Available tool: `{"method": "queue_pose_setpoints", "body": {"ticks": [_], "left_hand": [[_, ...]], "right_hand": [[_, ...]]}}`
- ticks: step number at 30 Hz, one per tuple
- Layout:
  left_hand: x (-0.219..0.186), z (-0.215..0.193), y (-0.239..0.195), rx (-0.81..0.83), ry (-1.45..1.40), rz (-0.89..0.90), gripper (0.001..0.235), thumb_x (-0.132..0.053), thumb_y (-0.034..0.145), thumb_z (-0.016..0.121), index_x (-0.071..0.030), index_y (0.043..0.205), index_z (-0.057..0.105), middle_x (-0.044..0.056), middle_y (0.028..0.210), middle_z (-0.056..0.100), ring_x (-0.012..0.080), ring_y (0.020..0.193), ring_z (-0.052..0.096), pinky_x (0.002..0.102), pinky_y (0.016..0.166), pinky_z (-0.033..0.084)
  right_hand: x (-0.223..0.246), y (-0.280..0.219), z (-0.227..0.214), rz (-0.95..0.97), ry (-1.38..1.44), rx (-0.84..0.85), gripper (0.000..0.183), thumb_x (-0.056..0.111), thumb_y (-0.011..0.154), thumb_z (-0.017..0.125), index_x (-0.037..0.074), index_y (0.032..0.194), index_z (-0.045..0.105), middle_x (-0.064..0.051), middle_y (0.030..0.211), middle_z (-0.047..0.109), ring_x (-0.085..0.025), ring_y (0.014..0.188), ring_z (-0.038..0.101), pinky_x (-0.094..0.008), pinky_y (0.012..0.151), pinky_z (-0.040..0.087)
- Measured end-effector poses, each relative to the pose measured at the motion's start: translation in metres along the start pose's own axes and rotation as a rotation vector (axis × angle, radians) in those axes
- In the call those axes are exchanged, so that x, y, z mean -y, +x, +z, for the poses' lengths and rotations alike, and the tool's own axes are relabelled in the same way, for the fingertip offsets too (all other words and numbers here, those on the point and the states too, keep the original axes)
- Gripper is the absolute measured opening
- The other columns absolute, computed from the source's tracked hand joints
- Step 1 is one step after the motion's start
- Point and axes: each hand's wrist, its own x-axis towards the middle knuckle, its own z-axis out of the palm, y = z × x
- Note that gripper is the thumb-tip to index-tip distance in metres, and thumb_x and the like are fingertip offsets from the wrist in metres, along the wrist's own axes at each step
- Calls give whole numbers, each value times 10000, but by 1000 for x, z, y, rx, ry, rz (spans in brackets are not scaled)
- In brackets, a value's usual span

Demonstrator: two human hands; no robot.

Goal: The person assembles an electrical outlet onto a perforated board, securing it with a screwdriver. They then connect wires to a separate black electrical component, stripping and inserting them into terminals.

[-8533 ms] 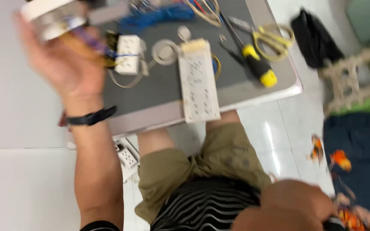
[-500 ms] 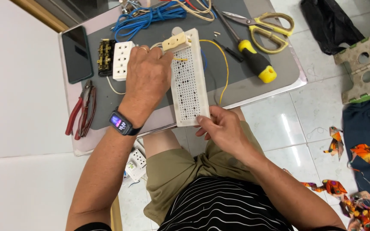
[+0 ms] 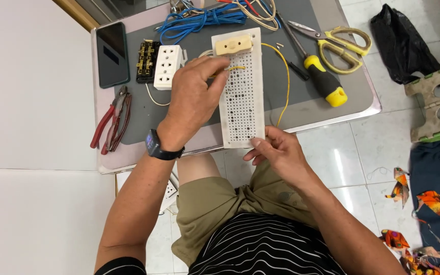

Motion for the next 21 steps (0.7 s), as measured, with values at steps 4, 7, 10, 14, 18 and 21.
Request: {"method": "queue_pose_setpoints", "body": {"ticks": [4,7,10,14,18,21], "left_hand": [[16,14,-3,-28,394,219,116,-46,896,659,-92,980,725,67,819,634,256,817,619,342,774,495],[18,14,-2,-33,448,274,114,-30,879,651,-98,931,725,56,789,611,248,781,600,341,747,472],[4,-15,1,23,298,141,136,-48,915,616,-57,1024,697,92,958,631,277,903,602,382,801,483],[0,-79,-6,-109,37,-89,160,50,942,578,-24,1040,680,84,1022,692,186,909,633,298,785,490],[24,-96,-25,-72,30,-465,196,-53,904,547,-101,809,712,-65,767,643,34,722,530,227,616,433],[37,-78,-37,71,186,-823,211,-412,888,692,-250,772,762,-2,590,654,150,564,654,313,549,489]], "right_hand": [[-8,3,-1,-20,-74,-18,223,56,915,590,-108,1063,620,-215,755,687,-278,651,728,-350,567,619],[-6,5,0,-20,-128,-32,231,67,915,598,-106,1066,621,-223,714,683,-275,611,712,-350,547,614],[16,1,6,81,-226,-94,205,99,901,599,-57,1014,668,-203,671,703,-249,579,703,-316,555,597],[26,-6,8,199,-273,-179,220,111,895,594,-10,1037,709,-175,743,739,-238,619,724,-291,551,567],[19,-10,3,208,-265,-193,202,84,898,588,-22,1030,697,-199,716,727,-260,624,732,-290,569,573],[6,-11,-2,51,-163,-156,237,-2,913,569,-153,1092,603,-293,761,668,-330,634,710,-402,563,603]]}}
